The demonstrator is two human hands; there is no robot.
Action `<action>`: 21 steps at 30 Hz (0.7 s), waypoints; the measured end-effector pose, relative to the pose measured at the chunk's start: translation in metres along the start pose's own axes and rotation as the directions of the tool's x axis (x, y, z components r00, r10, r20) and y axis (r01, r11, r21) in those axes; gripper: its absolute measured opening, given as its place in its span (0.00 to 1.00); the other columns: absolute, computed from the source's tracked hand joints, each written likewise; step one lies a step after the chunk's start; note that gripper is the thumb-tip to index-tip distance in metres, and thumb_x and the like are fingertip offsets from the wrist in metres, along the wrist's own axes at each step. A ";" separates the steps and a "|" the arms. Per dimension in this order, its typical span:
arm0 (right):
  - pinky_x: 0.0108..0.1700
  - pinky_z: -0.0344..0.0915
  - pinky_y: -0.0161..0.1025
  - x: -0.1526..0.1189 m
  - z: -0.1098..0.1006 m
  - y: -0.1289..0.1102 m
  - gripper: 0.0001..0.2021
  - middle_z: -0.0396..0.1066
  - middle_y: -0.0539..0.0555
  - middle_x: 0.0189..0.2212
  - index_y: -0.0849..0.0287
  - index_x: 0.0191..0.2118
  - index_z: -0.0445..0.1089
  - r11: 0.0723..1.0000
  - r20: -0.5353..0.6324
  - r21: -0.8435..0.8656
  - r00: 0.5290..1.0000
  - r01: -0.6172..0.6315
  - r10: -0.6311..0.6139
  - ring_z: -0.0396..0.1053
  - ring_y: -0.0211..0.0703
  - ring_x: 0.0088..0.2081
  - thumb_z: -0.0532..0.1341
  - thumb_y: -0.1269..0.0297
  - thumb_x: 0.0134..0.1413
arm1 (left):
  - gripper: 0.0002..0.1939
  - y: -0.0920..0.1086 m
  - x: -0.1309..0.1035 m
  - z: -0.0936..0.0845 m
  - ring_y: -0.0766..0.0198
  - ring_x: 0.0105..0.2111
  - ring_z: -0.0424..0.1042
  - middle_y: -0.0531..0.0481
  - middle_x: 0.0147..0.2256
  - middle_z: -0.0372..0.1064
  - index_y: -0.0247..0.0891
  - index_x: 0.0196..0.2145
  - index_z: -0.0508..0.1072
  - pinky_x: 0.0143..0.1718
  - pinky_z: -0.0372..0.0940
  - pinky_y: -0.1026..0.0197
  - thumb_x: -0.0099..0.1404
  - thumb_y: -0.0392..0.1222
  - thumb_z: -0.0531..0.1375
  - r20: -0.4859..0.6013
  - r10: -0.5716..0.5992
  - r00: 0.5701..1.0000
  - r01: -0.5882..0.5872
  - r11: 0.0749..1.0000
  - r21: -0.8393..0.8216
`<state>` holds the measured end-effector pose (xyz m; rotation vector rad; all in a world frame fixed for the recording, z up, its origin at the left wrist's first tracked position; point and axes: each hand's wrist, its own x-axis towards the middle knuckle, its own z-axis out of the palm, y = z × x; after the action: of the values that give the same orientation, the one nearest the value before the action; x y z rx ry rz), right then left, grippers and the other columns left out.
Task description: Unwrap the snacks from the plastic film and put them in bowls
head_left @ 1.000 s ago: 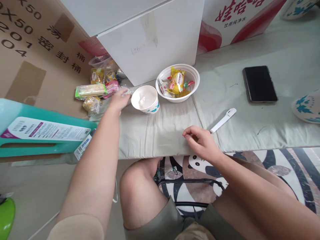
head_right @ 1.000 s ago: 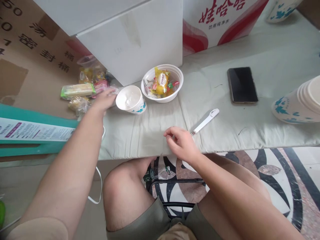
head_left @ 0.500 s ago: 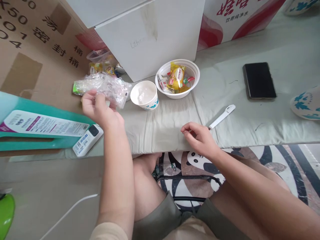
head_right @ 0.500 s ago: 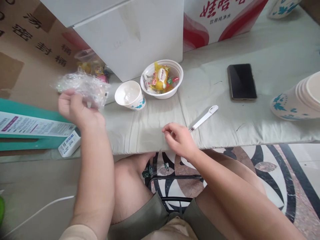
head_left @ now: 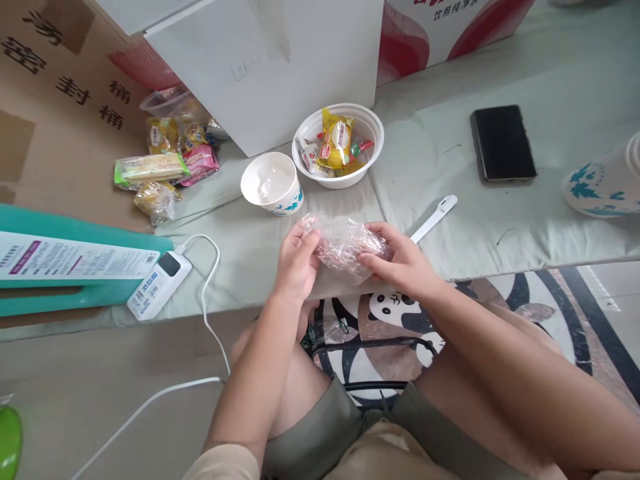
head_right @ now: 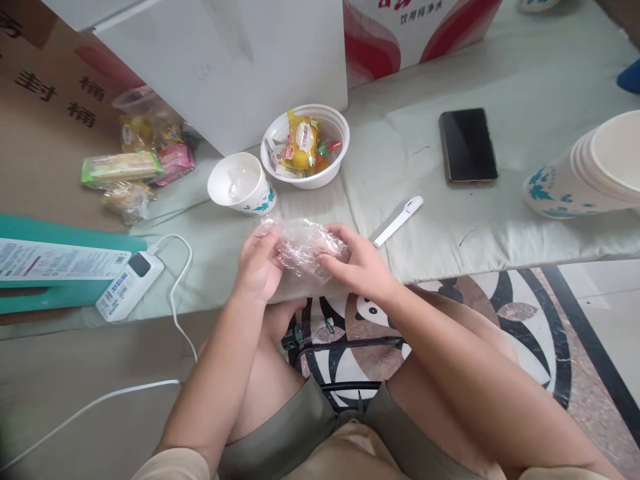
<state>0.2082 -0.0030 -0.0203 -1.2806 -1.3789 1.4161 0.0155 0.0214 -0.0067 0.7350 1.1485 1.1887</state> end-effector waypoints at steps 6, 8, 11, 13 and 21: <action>0.42 0.76 0.43 0.006 -0.002 0.000 0.14 0.78 0.57 0.44 0.55 0.50 0.78 0.959 -0.175 -0.186 0.953 0.213 -0.246 0.77 0.45 0.41 0.60 0.59 0.63 | 0.26 0.019 0.005 -0.008 0.77 0.18 0.57 0.60 0.22 0.59 0.38 0.25 0.68 0.18 0.55 0.70 0.42 0.50 0.80 0.064 -0.097 0.993 0.106 0.983 -0.151; 0.50 0.74 0.46 0.008 0.001 0.001 0.10 0.79 0.56 0.46 0.54 0.42 0.79 0.900 -0.232 -0.306 0.893 0.311 -0.387 0.77 0.47 0.47 0.59 0.63 0.63 | 0.26 0.018 0.004 -0.007 0.77 0.18 0.55 0.60 0.22 0.58 0.38 0.25 0.67 0.17 0.52 0.71 0.43 0.51 0.79 0.096 -0.099 0.990 0.115 0.978 -0.175; 0.52 0.73 0.49 0.010 0.005 0.001 0.10 0.79 0.56 0.44 0.53 0.37 0.78 0.870 -0.311 -0.390 0.846 0.303 -0.434 0.77 0.49 0.47 0.58 0.64 0.64 | 0.25 0.014 0.006 -0.008 0.77 0.18 0.55 0.61 0.22 0.56 0.39 0.25 0.65 0.18 0.54 0.70 0.47 0.49 0.78 0.048 -0.088 0.995 0.095 0.978 -0.186; 0.52 0.73 0.50 0.012 0.006 0.001 0.10 0.80 0.56 0.43 0.53 0.37 0.77 0.871 -0.336 -0.397 0.837 0.290 -0.432 0.77 0.49 0.48 0.57 0.65 0.64 | 0.24 0.011 0.008 -0.009 0.77 0.18 0.56 0.61 0.22 0.56 0.39 0.26 0.65 0.19 0.56 0.70 0.49 0.47 0.77 -0.012 -0.071 0.997 0.067 0.979 -0.191; 0.49 0.72 0.47 0.016 0.000 0.004 0.07 0.79 0.54 0.39 0.53 0.38 0.74 0.949 -0.403 -0.243 0.869 0.200 -0.287 0.77 0.47 0.44 0.58 0.64 0.62 | 0.29 0.013 0.007 -0.018 0.77 0.18 0.53 0.61 0.22 0.59 0.39 0.28 0.70 0.19 0.53 0.69 0.36 0.52 0.81 -0.003 0.039 0.999 -0.039 0.993 -0.111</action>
<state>0.2059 0.0115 -0.0269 -1.3852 -1.3303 0.7742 -0.0059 0.0295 -0.0024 0.6754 1.0638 1.2751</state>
